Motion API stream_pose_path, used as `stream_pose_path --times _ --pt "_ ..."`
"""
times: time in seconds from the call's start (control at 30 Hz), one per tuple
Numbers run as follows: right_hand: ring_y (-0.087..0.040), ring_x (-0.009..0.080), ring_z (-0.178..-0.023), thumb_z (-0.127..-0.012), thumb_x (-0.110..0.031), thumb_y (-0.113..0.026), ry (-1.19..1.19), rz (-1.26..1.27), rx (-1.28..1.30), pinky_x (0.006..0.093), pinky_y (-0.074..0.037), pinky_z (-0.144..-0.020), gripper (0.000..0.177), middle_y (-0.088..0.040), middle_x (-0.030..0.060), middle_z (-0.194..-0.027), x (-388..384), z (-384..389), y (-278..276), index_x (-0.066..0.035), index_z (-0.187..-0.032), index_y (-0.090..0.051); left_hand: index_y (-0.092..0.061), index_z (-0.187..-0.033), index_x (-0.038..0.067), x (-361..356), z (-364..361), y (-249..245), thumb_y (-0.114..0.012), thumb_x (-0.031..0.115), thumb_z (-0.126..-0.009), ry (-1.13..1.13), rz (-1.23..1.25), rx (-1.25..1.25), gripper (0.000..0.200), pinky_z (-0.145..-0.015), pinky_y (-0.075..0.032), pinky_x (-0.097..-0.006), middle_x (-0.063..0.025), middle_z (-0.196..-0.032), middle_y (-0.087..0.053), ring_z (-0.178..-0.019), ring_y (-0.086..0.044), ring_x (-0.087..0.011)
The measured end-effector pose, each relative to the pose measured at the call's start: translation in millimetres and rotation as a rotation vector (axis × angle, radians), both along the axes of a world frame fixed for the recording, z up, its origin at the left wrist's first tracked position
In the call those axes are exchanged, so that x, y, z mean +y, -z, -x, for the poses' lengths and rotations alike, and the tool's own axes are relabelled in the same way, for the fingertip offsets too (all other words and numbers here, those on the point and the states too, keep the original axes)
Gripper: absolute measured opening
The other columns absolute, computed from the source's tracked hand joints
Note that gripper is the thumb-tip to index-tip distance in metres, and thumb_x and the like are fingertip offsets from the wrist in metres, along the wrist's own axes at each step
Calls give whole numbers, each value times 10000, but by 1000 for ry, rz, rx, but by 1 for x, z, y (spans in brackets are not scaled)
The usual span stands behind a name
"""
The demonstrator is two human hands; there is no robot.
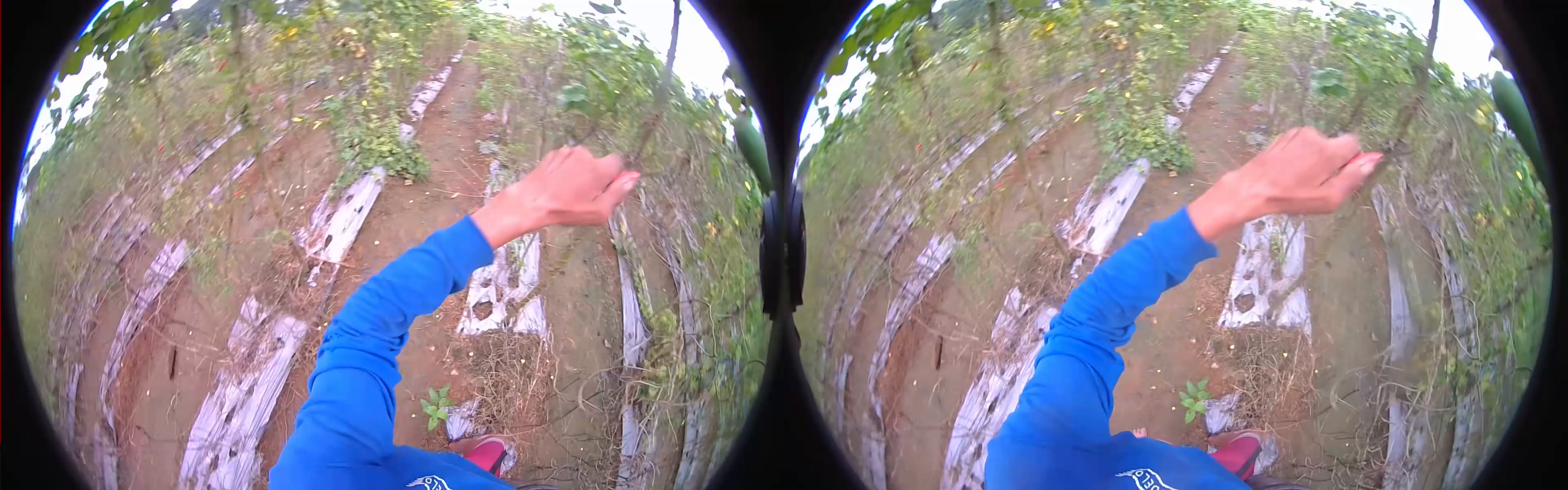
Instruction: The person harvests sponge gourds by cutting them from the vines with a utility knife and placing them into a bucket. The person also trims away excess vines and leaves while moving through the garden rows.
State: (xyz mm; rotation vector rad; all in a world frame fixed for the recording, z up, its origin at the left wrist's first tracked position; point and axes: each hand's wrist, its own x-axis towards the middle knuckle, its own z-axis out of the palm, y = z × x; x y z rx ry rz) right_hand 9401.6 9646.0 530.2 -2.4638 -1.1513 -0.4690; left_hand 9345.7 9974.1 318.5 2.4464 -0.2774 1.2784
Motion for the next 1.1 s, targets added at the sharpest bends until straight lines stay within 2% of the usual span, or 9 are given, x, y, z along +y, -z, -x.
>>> stream_pose_path --times 0.07,0.13,0.23,0.3,0.43,0.5,0.77,0.93,1.1 --pt "-484 98 -557 -840 -295 -765 48 110 -107 242 -402 -527 335 -578 18 -696 64 42 26 -19 -950 -609 -509 -774 11 56 68 89 -503 319 -1007 -129 202 110 385 -520 -388 -512 -239 -604 -531 -552 -523 -458" --pt "-541 138 -662 -851 -377 -728 -524 542 -119 274 -462 -644 428 -609 70 -772 104 54 49 -2 -1028 -621 -529 -817 6 92 150 185 -473 371 -1008 -265 487 263 415 -605 -402 -549 -262 -692 -561 -670 -542 -499" --pt "-638 172 -659 -727 -363 -801 -640 685 74 295 -496 -559 473 -654 107 -777 159 72 105 -9 -1011 -671 -600 -919 10 95 283 333 -420 458 -1020 -565 813 499 494 -687 -428 -533 -273 -826 -615 -811 -556 -501" --pt "-678 303 -731 -674 -423 -807 -730 693 76 382 -528 -641 480 -666 173 -749 184 95 142 -33 -930 -694 -619 -889 27 72 367 440 -383 585 -996 -628 1077 583 615 -661 -452 -461 -195 -716 -613 -698 -612 -363" --pt "-661 336 -669 -657 -564 -813 -859 785 30 416 -513 -610 565 -660 151 -705 219 104 207 -44 -835 -678 -650 -1000 71 -35 487 545 -444 660 -950 -612 1711 568 627 -413 -348 -241 6 -655 -575 -477 -456 -75" --pt "-665 342 -689 -656 -597 -806 -766 916 36 428 -518 -625 591 -670 153 -720 232 114 223 -50 -840 -679 -636 -991 72 -75 507 565 -490 641 -944 -585 1973 521 589 -385 -321 -232 8 -641 -556 -443 -421 -61" --pt "-666 354 -767 -724 -492 -795 -780 776 209 425 -509 -679 536 -685 170 -823 256 111 255 -25 -955 -675 -598 -1073 51 -89 463 545 -473 597 -975 -326 2021 517 569 -374 -319 -227 -6 -691 -560 -431 -402 -57" --pt "-593 219 -668 -730 -415 -825 -675 658 443 365 -469 -628 495 -591 98 -718 246 85 281 -9 -946 -642 -605 -1060 82 -59 371 461 -483 532 -992 -34 1755 697 471 -385 -324 -208 17 -738 -556 -462 -427 -34" --pt "-546 108 -602 -783 -430 -816 -402 589 859 269 -445 -509 480 -551 0 -723 223 41 337 -29 -964 -624 -592 -1051 60 -30 323 464 -529 455 -995 -80 1829 614 404 -411 -315 -201 10 -757 -549 -495 -408 -29"
